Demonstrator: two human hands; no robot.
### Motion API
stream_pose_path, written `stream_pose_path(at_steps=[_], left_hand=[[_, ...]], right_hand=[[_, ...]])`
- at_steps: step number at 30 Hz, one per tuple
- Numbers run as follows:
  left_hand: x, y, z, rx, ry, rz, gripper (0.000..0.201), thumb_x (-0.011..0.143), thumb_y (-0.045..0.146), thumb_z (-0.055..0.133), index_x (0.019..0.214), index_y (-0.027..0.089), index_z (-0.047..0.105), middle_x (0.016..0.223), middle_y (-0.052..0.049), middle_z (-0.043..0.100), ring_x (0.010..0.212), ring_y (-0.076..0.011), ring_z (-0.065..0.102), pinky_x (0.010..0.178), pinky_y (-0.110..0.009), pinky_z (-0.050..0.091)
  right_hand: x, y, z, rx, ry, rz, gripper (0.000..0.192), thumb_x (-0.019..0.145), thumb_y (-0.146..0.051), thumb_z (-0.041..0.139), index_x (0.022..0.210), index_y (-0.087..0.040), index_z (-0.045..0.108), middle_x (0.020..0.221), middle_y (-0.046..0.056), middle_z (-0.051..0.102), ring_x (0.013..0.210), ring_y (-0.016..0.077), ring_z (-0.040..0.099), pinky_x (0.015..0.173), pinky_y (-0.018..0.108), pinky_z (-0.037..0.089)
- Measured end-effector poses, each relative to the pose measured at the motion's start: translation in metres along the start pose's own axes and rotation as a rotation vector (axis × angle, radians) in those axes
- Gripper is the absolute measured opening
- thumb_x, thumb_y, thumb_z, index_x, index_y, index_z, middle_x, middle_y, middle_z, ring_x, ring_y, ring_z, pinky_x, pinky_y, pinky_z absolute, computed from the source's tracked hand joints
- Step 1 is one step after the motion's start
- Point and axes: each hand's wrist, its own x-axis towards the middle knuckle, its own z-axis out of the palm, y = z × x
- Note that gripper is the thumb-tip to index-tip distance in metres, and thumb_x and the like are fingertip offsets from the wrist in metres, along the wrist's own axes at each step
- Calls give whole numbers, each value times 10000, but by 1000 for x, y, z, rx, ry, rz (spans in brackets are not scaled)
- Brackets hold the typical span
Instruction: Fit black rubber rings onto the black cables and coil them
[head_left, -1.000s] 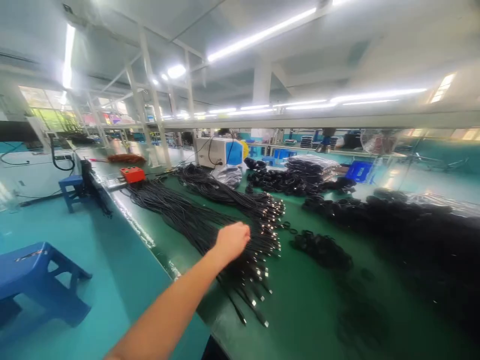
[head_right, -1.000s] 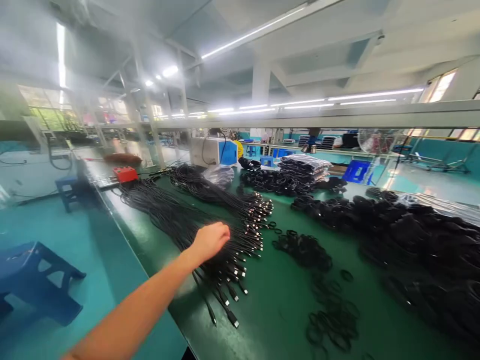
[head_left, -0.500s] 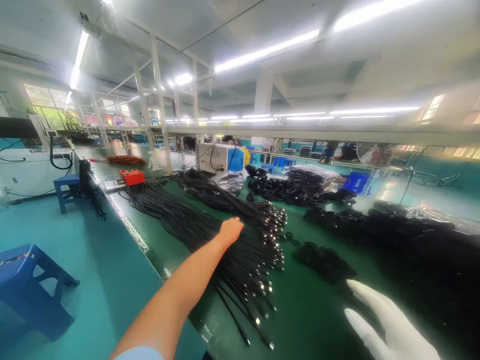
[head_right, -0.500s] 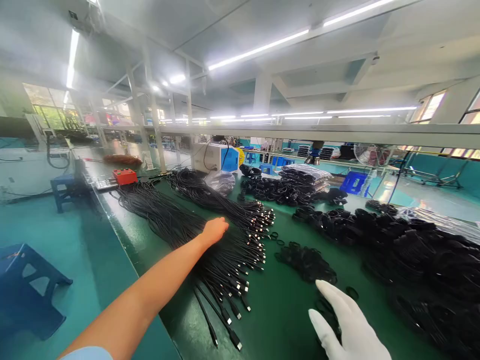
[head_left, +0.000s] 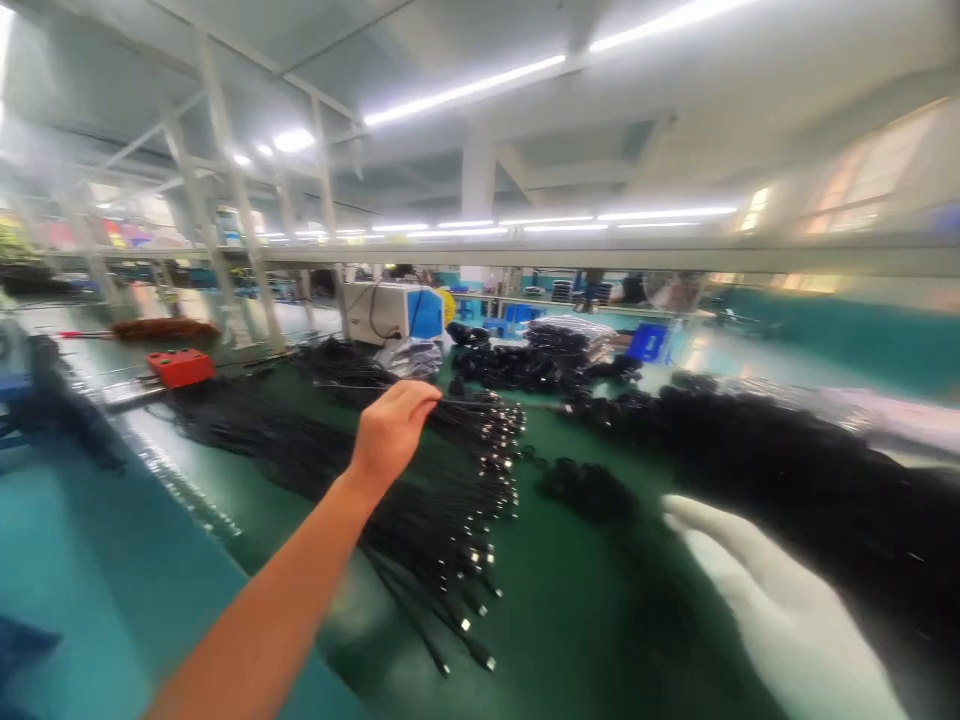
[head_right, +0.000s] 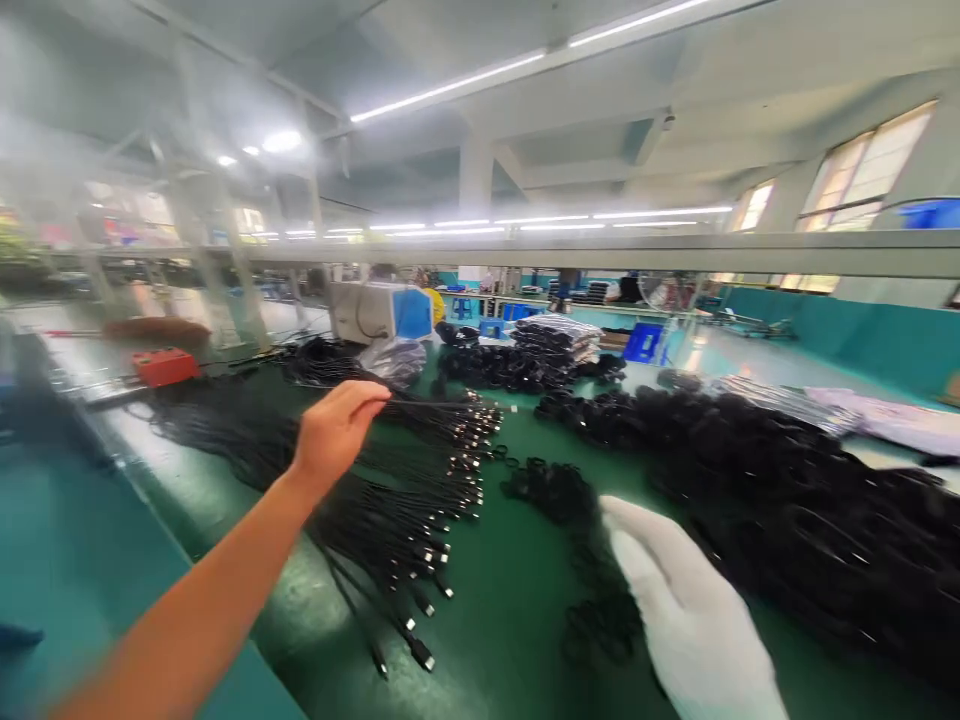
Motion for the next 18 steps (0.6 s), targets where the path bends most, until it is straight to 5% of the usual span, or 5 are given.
stream_pose_path(at_steps=[4,7,9,15,18], left_hand=[[-17,52,-11,-224,19,288,170,895,245,488,945,227,648,1001,1,672,941,-134,613,890,-238,461],[-26,76,-2,-180,-61,380,191,888,216,482,925,230,669,966,-5,687,898,-147,612,848,-267,469],[-30,86,8,-107,-155,395,195,881,218,489,933,233,676,975,-14,690,951,-187,582,887,-334,435],[-46,115,26,-383,-766,505,158,891,226,510,966,250,648,982,24,665,977,-146,542,1034,-357,253],[-46,125,30,-412,-874,491,177,898,208,495,828,224,657,820,31,653,849,-133,532,900,-300,323]], right_hand=[[-7,-34,18,1011,-493,231,485,822,-563,485,1037,-155,635,1066,147,645,951,278,624,863,468,475],[-18,-36,27,1248,-1090,362,558,812,-562,494,1104,-95,579,1018,170,648,839,283,658,679,450,537],[-26,-29,33,1296,-1326,381,463,806,-415,558,1125,-78,549,950,161,669,759,267,679,560,388,556],[-39,-9,50,1492,-1511,487,368,793,-244,454,1076,-25,544,890,193,684,746,293,692,541,410,563],[-42,-8,55,1471,-1469,504,345,770,-207,454,1038,-16,556,879,194,684,783,297,689,572,410,568]])
